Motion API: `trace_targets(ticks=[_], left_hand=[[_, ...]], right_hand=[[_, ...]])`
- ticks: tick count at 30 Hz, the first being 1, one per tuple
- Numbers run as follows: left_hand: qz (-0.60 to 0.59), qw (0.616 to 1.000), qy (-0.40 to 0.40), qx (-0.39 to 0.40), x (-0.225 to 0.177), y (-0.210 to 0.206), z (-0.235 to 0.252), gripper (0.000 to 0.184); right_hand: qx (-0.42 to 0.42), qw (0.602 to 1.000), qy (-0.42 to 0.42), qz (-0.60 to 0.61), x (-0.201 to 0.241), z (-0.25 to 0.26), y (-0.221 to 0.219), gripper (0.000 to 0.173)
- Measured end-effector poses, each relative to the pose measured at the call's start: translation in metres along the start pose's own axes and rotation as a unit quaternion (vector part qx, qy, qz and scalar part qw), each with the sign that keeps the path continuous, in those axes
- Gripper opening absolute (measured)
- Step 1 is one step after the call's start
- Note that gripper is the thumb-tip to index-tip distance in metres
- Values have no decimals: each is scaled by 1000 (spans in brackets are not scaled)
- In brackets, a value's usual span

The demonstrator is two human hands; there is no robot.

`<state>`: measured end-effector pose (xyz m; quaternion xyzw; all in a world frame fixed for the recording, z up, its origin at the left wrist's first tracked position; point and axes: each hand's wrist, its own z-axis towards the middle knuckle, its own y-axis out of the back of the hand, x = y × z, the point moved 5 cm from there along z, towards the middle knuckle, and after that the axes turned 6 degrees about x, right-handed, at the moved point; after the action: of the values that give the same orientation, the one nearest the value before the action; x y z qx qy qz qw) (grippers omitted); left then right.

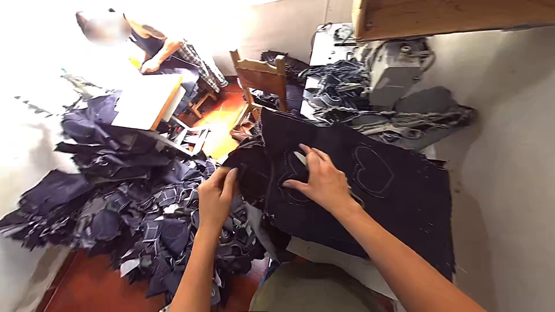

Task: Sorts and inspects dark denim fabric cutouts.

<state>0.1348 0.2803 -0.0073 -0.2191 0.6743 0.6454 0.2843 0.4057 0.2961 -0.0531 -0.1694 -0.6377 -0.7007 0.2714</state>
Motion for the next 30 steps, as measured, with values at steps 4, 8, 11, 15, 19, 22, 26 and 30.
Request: trace_targets(ticks=[4, 8, 11, 15, 19, 22, 26, 30], left_hand=[[-26, 914, 247, 320, 100, -82, -90, 39], [-94, 957, 251, 114, 98, -157, -113, 42], [-39, 980, 195, 6, 109, -170, -106, 81], [-179, 942, 115, 259, 152, -160, -85, 143], [-382, 896, 136, 182, 199, -160, -27, 101], [-327, 899, 193, 216, 214, -179, -12, 30], [-241, 849, 174, 436, 196, -175, -62, 41], [-138, 938, 47, 316, 176, -198, -94, 59]], right_hand=[[9, 999, 0, -36, 0, 0, 1, 103], [25, 999, -2, -48, 1, 0, 3, 102], [39, 997, -20, -56, 5, -1, 5, 106], [64, 995, -42, -68, 7, 1, 7, 108], [86, 989, -79, -89, 7, 4, 8, 108], [114, 979, -125, -119, 15, 6, 11, 107], [130, 973, -136, -135, 18, 12, 14, 105], [132, 974, -142, -118, 21, 11, 15, 101]])
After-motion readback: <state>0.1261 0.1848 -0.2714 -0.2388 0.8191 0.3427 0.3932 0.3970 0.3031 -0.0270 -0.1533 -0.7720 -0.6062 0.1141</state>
